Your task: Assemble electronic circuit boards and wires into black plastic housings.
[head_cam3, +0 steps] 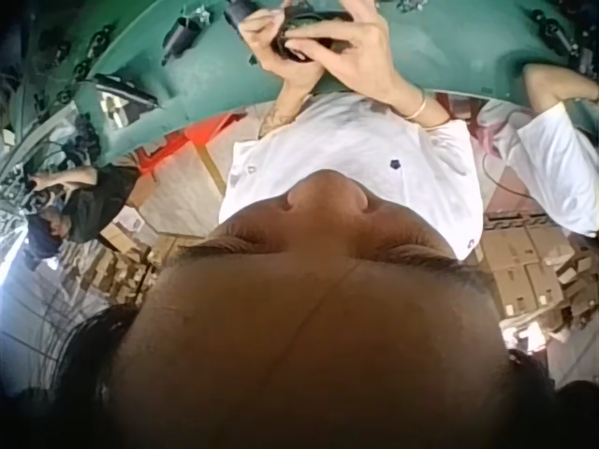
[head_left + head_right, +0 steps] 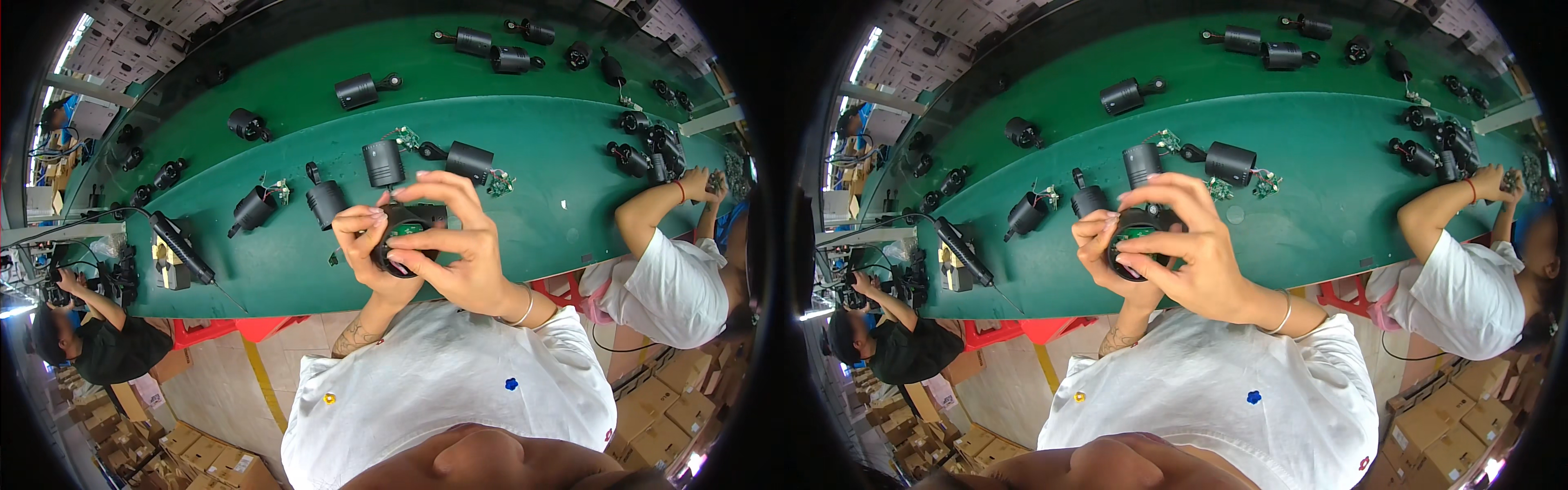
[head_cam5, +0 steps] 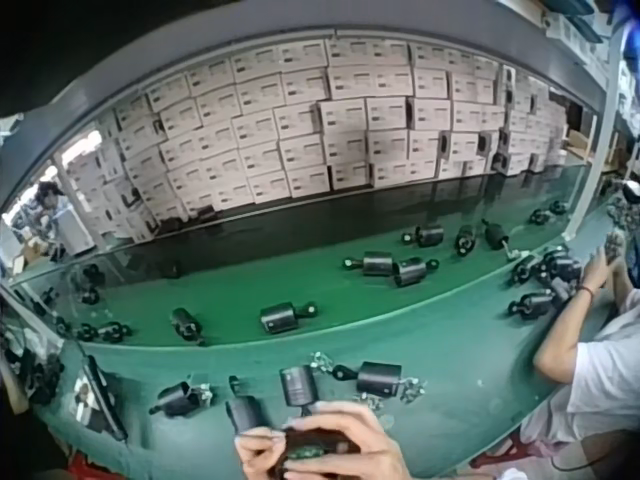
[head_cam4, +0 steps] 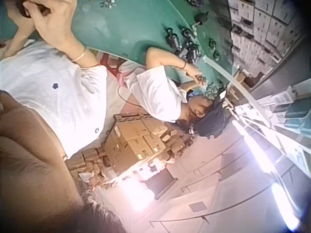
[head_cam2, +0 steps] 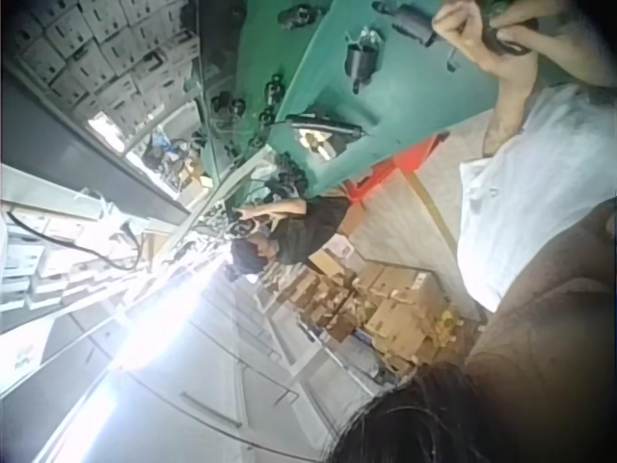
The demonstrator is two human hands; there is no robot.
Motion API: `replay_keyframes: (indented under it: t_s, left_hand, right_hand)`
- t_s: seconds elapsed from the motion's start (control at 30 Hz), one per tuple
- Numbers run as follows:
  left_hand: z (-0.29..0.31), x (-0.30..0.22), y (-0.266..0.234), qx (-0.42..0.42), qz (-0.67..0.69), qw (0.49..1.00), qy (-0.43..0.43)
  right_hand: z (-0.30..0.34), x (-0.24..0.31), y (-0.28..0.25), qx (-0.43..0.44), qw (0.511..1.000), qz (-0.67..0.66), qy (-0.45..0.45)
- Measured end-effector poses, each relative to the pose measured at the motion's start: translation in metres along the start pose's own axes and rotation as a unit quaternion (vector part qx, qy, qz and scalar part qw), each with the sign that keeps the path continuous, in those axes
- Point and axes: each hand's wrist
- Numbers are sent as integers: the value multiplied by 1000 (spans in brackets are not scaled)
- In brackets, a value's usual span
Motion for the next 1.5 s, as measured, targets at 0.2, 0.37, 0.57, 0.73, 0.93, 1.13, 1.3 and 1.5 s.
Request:
replay_keyframes:
  t_s: [0.2,0.37,0.57,0.73,0.93,1.13,1.3,1.5]
  left_hand:
    - [-3,-1,-6,17,-52,996,65]
    - [-6,-2,-14,63,-113,987,92]
    - [-8,-3,-16,79,-119,985,94]
    - [-9,-4,-15,82,-110,988,68]
    - [-11,-6,-18,78,-64,994,38]
    - [-7,-3,-13,66,-49,996,25]
    - [-26,-10,-20,114,-25,993,12]
    - [-83,-46,-56,2,518,853,-57]
  right_hand:
    - [8,-7,13,9,924,-304,233]
    - [0,-11,5,180,889,-322,270]
    - [1,-20,9,177,893,-363,196]
    - [2,-20,9,164,909,-328,198]
    - [1,-15,0,176,908,-323,202]
    - [1,-23,-5,192,899,-300,253]
    - [-2,-22,-8,150,910,-288,256]
    - [-73,-51,-32,-96,993,50,54]
Point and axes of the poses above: each hand's wrist, its own z-axis away from the middle knuckle, its own y-axis out of the palm, x = y × z, and after that the axes turned 14 degrees about y, right-handed
